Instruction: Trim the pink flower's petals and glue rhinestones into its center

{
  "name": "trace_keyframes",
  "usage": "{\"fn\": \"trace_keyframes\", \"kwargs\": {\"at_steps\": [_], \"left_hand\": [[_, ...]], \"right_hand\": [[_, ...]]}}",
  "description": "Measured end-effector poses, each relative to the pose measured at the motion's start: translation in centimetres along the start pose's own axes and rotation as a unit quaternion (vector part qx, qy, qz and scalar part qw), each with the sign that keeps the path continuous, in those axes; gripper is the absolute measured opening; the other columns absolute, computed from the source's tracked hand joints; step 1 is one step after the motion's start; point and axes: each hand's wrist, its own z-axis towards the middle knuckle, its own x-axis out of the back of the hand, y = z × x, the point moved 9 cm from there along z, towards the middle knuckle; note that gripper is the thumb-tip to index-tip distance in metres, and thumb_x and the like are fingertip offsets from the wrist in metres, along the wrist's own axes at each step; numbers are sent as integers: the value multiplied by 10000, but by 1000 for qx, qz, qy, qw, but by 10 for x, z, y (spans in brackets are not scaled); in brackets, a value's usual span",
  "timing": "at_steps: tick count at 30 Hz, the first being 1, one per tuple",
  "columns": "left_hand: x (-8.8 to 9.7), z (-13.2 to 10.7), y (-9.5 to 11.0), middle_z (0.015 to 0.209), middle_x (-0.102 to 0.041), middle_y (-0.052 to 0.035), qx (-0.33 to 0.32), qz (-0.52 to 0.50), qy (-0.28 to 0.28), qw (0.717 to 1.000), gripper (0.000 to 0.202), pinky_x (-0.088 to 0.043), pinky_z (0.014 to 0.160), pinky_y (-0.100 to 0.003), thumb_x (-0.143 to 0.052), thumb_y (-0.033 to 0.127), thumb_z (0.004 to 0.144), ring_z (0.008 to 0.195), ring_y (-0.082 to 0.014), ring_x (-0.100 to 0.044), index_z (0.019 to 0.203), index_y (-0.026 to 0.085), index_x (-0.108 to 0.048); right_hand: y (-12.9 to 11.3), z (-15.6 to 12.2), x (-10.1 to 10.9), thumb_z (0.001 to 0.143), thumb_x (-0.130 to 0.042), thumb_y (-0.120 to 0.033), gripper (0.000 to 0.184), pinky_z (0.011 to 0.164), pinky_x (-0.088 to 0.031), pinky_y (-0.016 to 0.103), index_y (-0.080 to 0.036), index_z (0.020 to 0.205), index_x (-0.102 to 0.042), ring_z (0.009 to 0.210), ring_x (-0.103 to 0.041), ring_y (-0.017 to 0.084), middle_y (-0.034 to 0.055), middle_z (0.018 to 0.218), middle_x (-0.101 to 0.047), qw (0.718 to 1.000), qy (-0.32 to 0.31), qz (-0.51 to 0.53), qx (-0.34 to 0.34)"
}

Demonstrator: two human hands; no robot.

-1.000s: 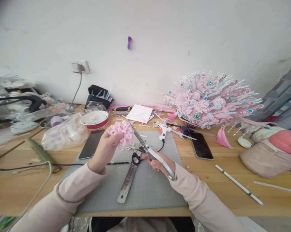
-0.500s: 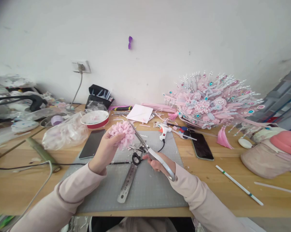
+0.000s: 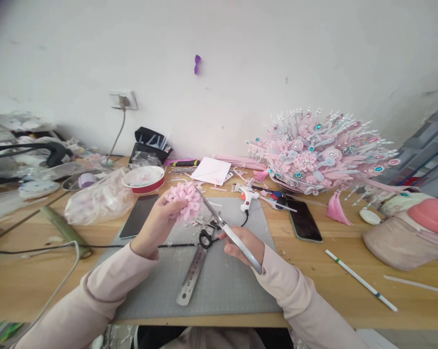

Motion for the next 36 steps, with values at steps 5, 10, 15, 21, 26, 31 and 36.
{"fn": "trace_keyframes", "kwargs": {"at_steps": [5,10,15,21,26,31,36], "left_hand": [[-2,-1,2,783,-667,-4,4,6,-19,1000,303,-442,625,-226,-705,173,596,673,-123,-603,880,151,-601],[0,1,2,752,-660,11,5,15,-26,1000,267,-431,593,-212,-701,161,601,638,-112,-593,849,157,-602],[0,4,2,738,-659,10,7,14,-30,999,238,-426,582,-203,-692,150,604,624,-106,-587,823,152,-601],[1,5,3,770,-677,-15,20,14,-31,999,230,-429,603,-224,-690,161,598,650,-127,-603,818,150,-625],[2,6,2,803,-680,-25,19,6,-39,999,212,-434,627,-228,-674,158,621,687,-135,-613,829,148,-630],[2,6,1,834,-677,-32,19,-3,-38,999,232,-440,657,-235,-662,150,637,726,-143,-617,865,145,-617],[3,6,5,799,-669,-17,7,-18,-29,999,227,-435,647,-216,-660,145,638,700,-120,-606,859,138,-611]], "right_hand": [[-20,1,9,743,-299,-732,596,499,-361,264,-168,735,-489,545,-412,121,14,643,-458,986,43,-148,66],[-18,3,7,745,-248,-743,579,462,-321,251,-193,651,-404,501,-362,105,-17,588,-406,981,23,-179,77],[-16,3,7,744,-242,-744,564,458,-300,250,-207,628,-371,492,-342,101,-28,575,-382,982,16,-176,70],[-15,5,6,742,-271,-739,536,477,-284,271,-229,605,-369,504,-356,118,-12,577,-392,985,1,-161,60],[-4,4,7,709,-311,-761,548,453,-251,262,-230,590,-372,476,-323,106,-18,571,-370,991,-4,-132,14],[10,4,10,654,-339,-802,582,452,-237,260,-228,565,-377,469,-318,110,-22,519,-355,995,16,-97,-10],[10,6,8,649,-297,-820,648,416,-283,237,-198,714,-466,475,-360,98,-6,590,-418,997,-14,-76,19]]}}
